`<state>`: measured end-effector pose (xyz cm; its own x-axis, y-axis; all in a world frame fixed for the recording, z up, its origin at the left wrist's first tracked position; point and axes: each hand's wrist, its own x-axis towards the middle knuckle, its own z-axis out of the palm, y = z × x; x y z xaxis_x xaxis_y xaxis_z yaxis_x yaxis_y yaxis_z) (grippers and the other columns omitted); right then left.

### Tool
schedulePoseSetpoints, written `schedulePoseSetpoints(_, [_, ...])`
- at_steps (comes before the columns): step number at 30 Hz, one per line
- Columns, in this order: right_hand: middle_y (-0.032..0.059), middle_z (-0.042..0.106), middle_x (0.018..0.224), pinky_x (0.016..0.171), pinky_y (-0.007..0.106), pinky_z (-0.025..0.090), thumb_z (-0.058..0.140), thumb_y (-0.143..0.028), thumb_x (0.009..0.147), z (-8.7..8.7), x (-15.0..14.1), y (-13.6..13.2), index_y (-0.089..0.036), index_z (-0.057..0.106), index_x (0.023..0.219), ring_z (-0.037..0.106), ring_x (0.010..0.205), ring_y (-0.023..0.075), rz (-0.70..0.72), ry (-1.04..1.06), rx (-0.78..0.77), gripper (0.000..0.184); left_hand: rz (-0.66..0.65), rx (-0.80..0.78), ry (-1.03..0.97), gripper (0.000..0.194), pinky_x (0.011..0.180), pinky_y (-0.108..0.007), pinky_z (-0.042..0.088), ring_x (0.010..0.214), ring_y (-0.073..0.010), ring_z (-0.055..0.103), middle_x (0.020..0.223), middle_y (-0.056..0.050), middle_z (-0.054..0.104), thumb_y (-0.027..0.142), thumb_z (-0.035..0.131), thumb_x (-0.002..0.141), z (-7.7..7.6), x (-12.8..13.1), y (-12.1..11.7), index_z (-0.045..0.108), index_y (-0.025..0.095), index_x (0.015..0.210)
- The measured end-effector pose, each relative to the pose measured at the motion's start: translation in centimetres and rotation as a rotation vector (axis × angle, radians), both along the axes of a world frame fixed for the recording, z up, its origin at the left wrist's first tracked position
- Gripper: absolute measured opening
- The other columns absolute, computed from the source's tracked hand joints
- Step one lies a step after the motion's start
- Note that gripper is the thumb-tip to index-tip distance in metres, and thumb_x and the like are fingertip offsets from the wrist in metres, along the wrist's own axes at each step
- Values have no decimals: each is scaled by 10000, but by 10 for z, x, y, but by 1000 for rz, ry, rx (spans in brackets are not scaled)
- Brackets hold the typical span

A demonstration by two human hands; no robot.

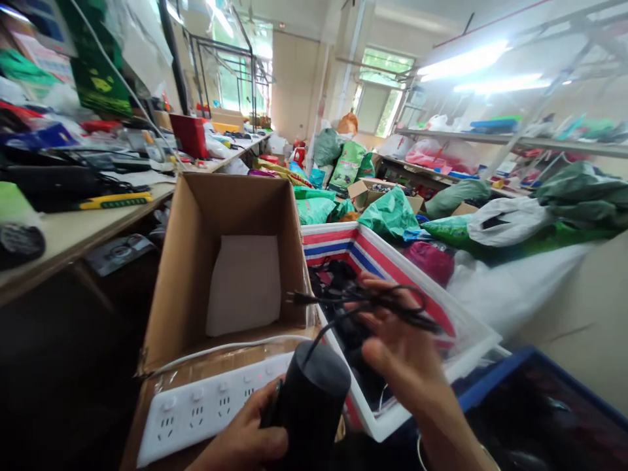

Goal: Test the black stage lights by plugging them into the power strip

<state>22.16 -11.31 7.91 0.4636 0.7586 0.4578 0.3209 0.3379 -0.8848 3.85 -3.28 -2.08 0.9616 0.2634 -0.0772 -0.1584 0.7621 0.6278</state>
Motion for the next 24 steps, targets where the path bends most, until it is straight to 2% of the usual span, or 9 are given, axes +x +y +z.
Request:
schedulePoseSetpoints(2, [114,406,1410,873,472,535,675,-705,619,-32,-5,-4,-341,409,1303,588,1112,326,250,44,-110,819,-26,-17,-27,678,802,-341,474,878,-276,674,926,-81,716,403,856,562,-1,-14,5,620,172,1155])
schedulePoseSetpoints(4, [121,418,1398,909,493,508,654,-747,589,-63,-20,-7,-342,361,1332,525,1188,360,367,14,-182,896,-30,-13,-26,650,782,-316,466,861,-272,676,883,-98,713,447,861,544,-7,-22,8,658,129,1072])
schedulePoseSetpoints(9, [72,490,1160,843,385,514,722,-365,696,-113,-66,-8,-314,410,1145,558,1080,276,-173,-364,-96,549,177,-34,321,619,601,-266,445,587,-169,639,647,-13,667,484,836,595,-37,-27,2,561,177,1057])
schedulePoseSetpoints(12, [79,439,1159,864,378,485,731,-211,659,-123,-73,-10,-282,417,1056,521,1096,267,-275,-547,-20,511,235,-56,391,486,529,-240,418,492,-119,567,579,17,621,527,788,639,-44,-30,-2,515,184,850])
schedulePoseSetpoints(15, [94,395,1301,935,412,467,742,-273,688,-124,-61,-18,-299,394,1139,494,1180,275,-219,-417,-63,570,221,-33,366,465,549,-269,454,521,-131,582,612,11,637,475,817,605,-32,-40,3,493,187,775])
schedulePoseSetpoints(17, [100,361,1398,955,417,476,717,-375,720,-123,-46,-26,-315,375,1233,495,1218,284,-116,-232,-153,619,225,76,414,417,557,-274,467,569,-149,613,671,-17,671,443,802,627,-16,-50,11,526,172,784])
schedulePoseSetpoints(19, [91,483,1329,898,383,522,705,-404,724,-122,-26,-36,-311,406,1254,587,1117,267,-99,-142,-282,615,257,208,469,354,592,-276,481,603,-145,621,707,-28,686,413,772,663,-2,-61,21,558,156,779])
schedulePoseSetpoints(22, [41,673,988,769,343,565,656,-318,738,-125,2,-48,-275,570,1075,675,870,233,-220,-264,-551,350,300,346,481,277,661,-303,502,667,-154,626,770,-42,699,365,721,715,10,-71,33,600,143,828])
schedulePoseSetpoints(24, [73,676,1010,800,384,555,583,-301,745,-128,15,-55,-243,639,976,663,915,261,-268,-394,-680,245,311,405,487,267,696,-315,504,722,-172,630,795,-49,702,343,709,722,11,-73,37,613,137,862])
